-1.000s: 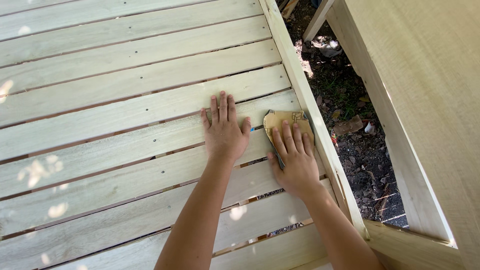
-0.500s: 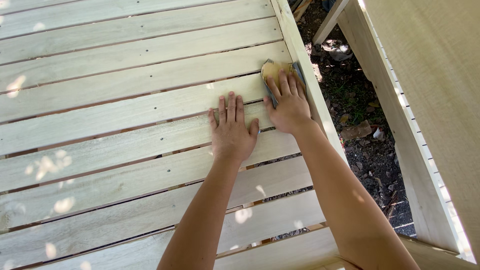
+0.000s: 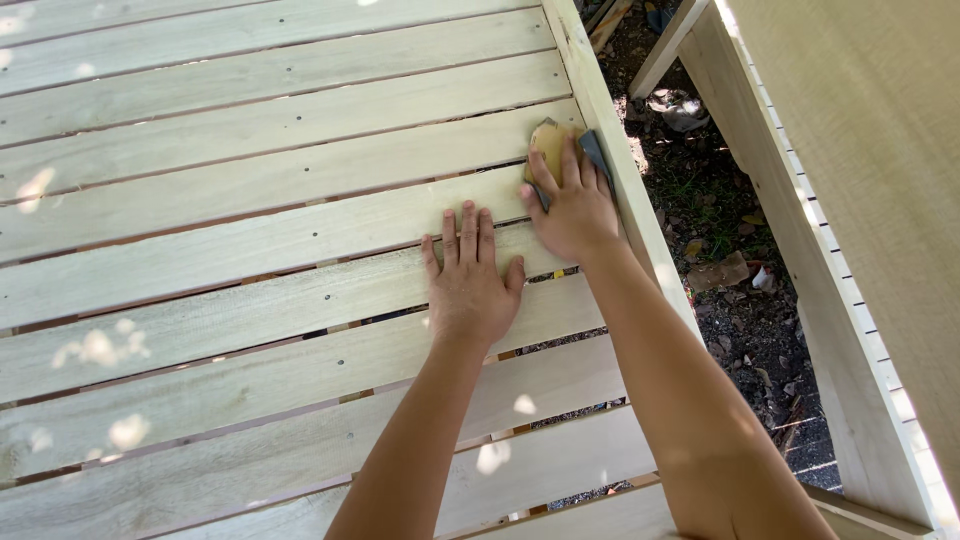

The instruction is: The person sands the slatted wooden surface of an unfinished furniture frame using a sheet of sandpaper held by hand. They rub the sandpaper back and forth across the planks, reposition the sandpaper in their hand, and work across different sections of the slatted top throughout the clip.

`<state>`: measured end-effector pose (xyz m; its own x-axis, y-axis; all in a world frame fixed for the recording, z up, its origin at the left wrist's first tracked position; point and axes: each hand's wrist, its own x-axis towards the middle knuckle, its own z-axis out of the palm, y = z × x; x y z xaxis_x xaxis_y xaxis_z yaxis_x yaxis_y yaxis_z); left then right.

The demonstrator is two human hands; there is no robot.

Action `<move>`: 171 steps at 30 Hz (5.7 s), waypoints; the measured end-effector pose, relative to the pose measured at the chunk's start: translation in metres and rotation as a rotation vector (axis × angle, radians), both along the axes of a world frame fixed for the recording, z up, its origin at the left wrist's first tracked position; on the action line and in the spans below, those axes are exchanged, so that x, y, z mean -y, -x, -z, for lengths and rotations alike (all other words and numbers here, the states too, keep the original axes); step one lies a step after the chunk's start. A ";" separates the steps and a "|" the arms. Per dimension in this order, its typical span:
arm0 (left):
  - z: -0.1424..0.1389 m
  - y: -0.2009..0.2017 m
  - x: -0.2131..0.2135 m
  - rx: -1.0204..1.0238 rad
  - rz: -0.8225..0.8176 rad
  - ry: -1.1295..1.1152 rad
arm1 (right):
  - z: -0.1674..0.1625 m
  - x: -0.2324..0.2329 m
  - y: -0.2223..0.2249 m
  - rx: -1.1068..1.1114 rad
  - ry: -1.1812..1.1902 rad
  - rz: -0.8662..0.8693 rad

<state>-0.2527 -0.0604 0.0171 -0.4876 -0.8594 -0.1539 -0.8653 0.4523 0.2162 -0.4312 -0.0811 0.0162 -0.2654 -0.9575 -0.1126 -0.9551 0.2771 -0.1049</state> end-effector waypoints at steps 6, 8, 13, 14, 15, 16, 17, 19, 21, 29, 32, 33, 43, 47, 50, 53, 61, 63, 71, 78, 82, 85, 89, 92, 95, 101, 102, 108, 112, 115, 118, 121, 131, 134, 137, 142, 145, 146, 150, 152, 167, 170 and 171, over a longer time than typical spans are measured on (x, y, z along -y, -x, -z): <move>-0.003 0.002 -0.001 -0.009 0.003 -0.014 | -0.008 -0.014 0.000 0.021 -0.051 -0.039; -0.004 0.002 -0.002 -0.004 0.004 -0.024 | -0.007 -0.066 -0.010 0.026 0.019 -0.075; -0.008 0.003 -0.003 -0.002 -0.008 -0.020 | 0.007 -0.164 -0.031 0.066 0.220 -0.003; -0.008 0.002 -0.003 0.007 -0.010 -0.031 | 0.009 -0.163 -0.031 0.016 0.239 -0.004; -0.008 0.003 -0.003 0.006 -0.010 -0.033 | 0.010 -0.152 -0.028 -0.036 0.262 -0.011; -0.008 0.003 -0.003 0.012 -0.010 -0.034 | 0.011 -0.137 -0.026 -0.022 0.208 0.006; -0.008 0.002 -0.003 0.018 -0.010 -0.040 | 0.009 -0.116 -0.021 -0.008 0.149 0.023; -0.007 0.002 -0.003 0.014 -0.004 -0.034 | 0.004 -0.067 -0.009 -0.002 0.038 0.039; -0.006 0.001 -0.003 0.015 0.003 -0.028 | -0.003 -0.020 0.001 0.034 -0.047 0.041; -0.008 0.002 -0.003 0.002 -0.001 -0.041 | 0.002 -0.076 -0.006 -0.148 0.082 -0.135; -0.009 0.003 -0.006 0.001 -0.007 -0.035 | 0.008 -0.132 -0.015 -0.120 0.043 -0.135; -0.010 0.003 -0.007 -0.005 -0.003 -0.034 | 0.008 -0.138 -0.016 -0.106 0.033 -0.131; -0.011 0.003 0.000 0.057 -0.012 -0.078 | -0.022 0.032 0.001 -0.013 -0.313 -0.023; -0.012 0.003 -0.003 0.040 0.001 -0.062 | -0.005 -0.031 0.001 -0.013 -0.172 -0.099; -0.013 0.003 -0.003 0.013 -0.010 -0.069 | 0.008 -0.127 -0.014 -0.072 -0.025 -0.116; -0.013 0.003 -0.005 0.012 -0.011 -0.045 | 0.010 -0.175 -0.029 -0.164 0.076 -0.100; -0.007 0.001 -0.002 0.010 -0.009 -0.034 | -0.001 -0.023 -0.005 -0.020 -0.057 -0.009; -0.006 0.001 -0.002 0.018 -0.003 -0.025 | 0.003 0.005 0.002 0.014 -0.103 0.004; -0.011 0.003 -0.004 0.027 -0.008 -0.063 | 0.006 -0.108 -0.006 0.023 -0.046 -0.104; -0.007 0.001 -0.005 0.009 -0.025 -0.049 | 0.010 -0.118 -0.031 -0.114 0.061 0.024; -0.004 0.000 -0.003 -0.016 -0.021 -0.027 | 0.011 -0.043 -0.005 -0.041 0.089 -0.007; -0.005 0.000 -0.002 -0.009 -0.022 -0.017 | 0.013 -0.041 -0.002 -0.104 0.113 -0.048; -0.009 0.001 -0.005 -0.015 -0.016 -0.033 | 0.010 -0.103 -0.012 -0.168 0.129 -0.082; -0.009 0.002 -0.006 -0.043 -0.031 -0.036 | 0.005 -0.129 -0.012 -0.135 0.095 -0.096; -0.008 0.002 -0.004 -0.024 -0.027 -0.020 | 0.005 -0.114 -0.005 0.167 -0.045 0.085; 0.002 -0.003 -0.009 -0.354 0.190 0.110 | 0.012 -0.065 0.003 0.188 -0.013 0.040; 0.004 0.000 -0.012 -0.436 0.204 0.136 | 0.010 -0.063 0.004 0.179 -0.037 0.007; 0.013 0.029 -0.009 -0.783 0.256 0.040 | -0.019 -0.081 0.015 0.238 -0.161 -0.116; 0.007 0.031 -0.001 -0.771 0.121 -0.137 | -0.028 -0.091 0.021 0.254 -0.290 -0.107; -0.002 0.026 -0.005 -0.658 0.130 -0.254 | -0.022 -0.100 0.015 0.207 -0.112 -0.124; -0.006 0.011 -0.014 -0.677 0.243 -0.115 | -0.014 -0.120 -0.001 0.043 0.043 -0.175; 0.000 -0.012 -0.018 -0.594 0.207 0.071 | -0.007 -0.148 -0.021 -0.056 0.100 -0.188; 0.014 -0.003 -0.010 -0.165 0.052 0.062 | 0.011 -0.026 0.001 -0.038 0.025 -0.013; 0.008 -0.005 -0.008 -0.204 0.053 0.071 | 0.010 -0.016 0.003 -0.052 0.017 -0.022; 0.005 -0.005 -0.009 -0.208 0.042 0.061 | 0.003 -0.068 -0.009 -0.072 -0.002 -0.058; 0.004 0.000 -0.011 -0.146 0.033 0.037 | -0.003 -0.162 -0.033 -0.149 0.019 -0.068; 0.004 0.002 -0.009 -0.118 0.028 0.056 | -0.002 -0.138 -0.030 -0.112 0.014 -0.023; 0.004 0.002 -0.009 -0.115 0.032 0.069 | -0.002 -0.117 -0.024 -0.085 0.008 -0.005; 0.002 0.003 -0.006 -0.044 0.046 -0.007 | -0.002 -0.024 -0.002 0.085 -0.078 0.069; 0.000 0.004 -0.004 -0.036 0.033 -0.026 | -0.006 0.003 0.005 0.105 -0.086 0.065; -0.005 0.006 0.000 -0.013 0.037 -0.044 | -0.001 -0.076 -0.018 -0.054 -0.005 0.018; -0.004 0.010 0.008 -0.046 0.033 -0.027 | -0.006 -0.001 0.003 0.141 -0.116 0.090; -0.004 0.011 0.011 -0.042 0.025 -0.023 | -0.007 0.017 0.008 0.123 -0.102 0.076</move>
